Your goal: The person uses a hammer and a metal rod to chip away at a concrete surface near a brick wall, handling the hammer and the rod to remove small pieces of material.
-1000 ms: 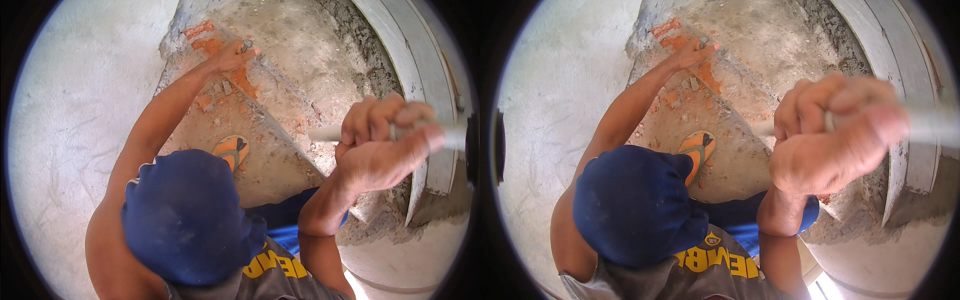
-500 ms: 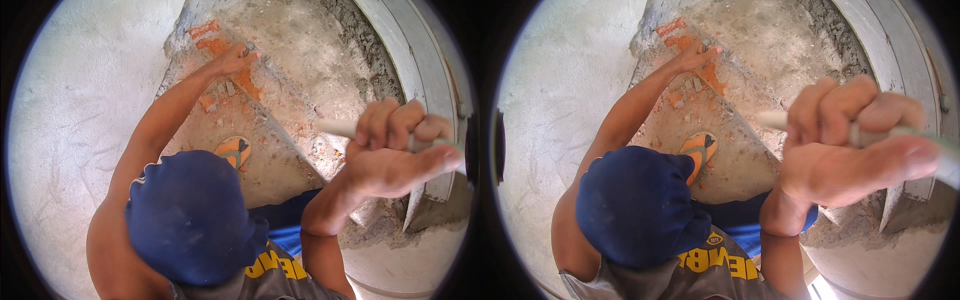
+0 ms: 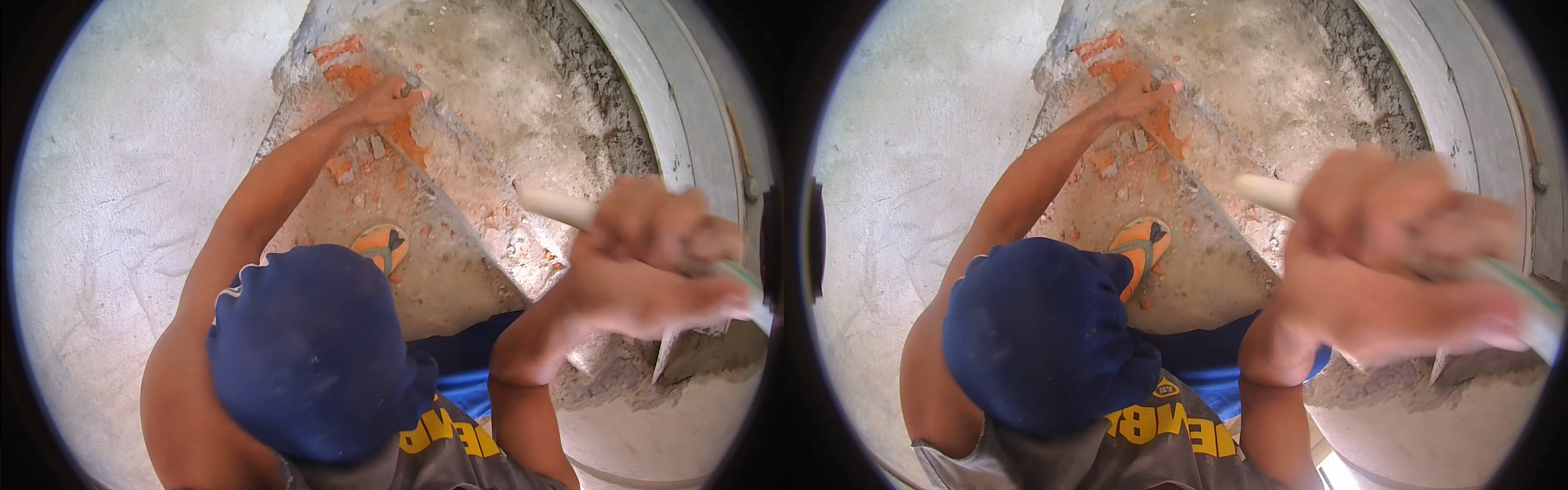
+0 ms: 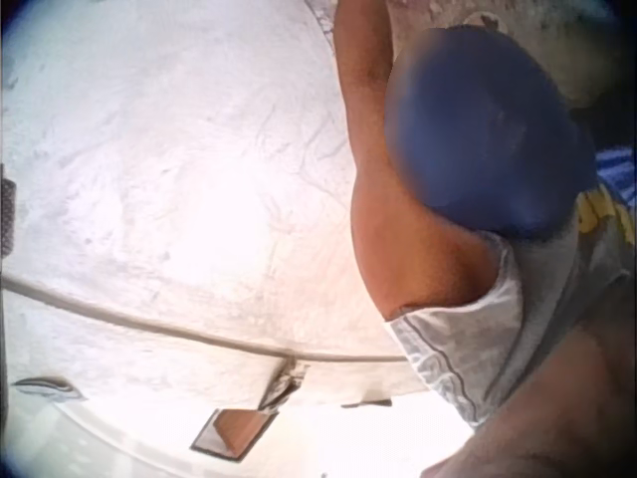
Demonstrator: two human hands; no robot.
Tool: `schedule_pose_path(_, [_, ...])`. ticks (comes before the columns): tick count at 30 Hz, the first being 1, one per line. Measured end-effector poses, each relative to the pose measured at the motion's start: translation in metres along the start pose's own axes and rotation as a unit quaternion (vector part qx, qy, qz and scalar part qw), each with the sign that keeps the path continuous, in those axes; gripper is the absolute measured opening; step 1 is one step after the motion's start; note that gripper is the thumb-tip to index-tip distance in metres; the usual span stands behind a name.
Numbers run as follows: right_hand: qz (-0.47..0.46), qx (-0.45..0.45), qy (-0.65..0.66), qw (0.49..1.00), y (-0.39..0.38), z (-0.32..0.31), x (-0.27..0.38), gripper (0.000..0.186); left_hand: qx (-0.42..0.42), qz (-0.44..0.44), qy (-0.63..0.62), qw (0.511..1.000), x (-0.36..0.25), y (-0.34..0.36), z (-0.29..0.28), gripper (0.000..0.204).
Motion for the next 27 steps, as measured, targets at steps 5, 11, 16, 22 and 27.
schedule_pose_path(5, [0.350, 0.106, -0.433, 0.824, -0.058, -0.025, -0.130, 0.042, 0.008, 0.054, 0.058, 0.997, 0.013, 0.004, 0.005, 0.096])
schedule_pose_path(11, [0.105, -0.066, -0.207, 0.970, 0.011, 0.005, -0.005, 0.041, 0.001, -0.037, 0.045, 0.998, 0.005, 0.000, 0.004, 0.063])
schedule_pose_path(16, [-0.027, -0.019, 0.035, 0.999, 0.014, 0.007, 0.033, 0.049, -0.008, -0.054, -0.060, 0.997, 0.035, 0.012, -0.002, 0.075])
schedule_pose_path(22, [0.217, -0.035, -0.179, 0.959, -0.034, 0.012, -0.052, 0.043, -0.170, 0.008, -0.240, 0.956, 0.049, -0.004, -0.003, 0.040])
schedule_pose_path(27, [0.050, 0.056, -0.112, 0.991, -0.006, 0.040, -0.032, 0.038, -0.184, -0.004, -0.246, 0.952, 0.046, -0.021, -0.004, 0.031])
Point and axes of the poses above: each hand's wrist, its own y-axis towards the middle knuckle, its own z-axis out of the palm, x = y × z, the point moved 5 cm from there along y, towards the middle knuckle, and after that the axes turned 15 degrees about y, right-handed, at the moved point
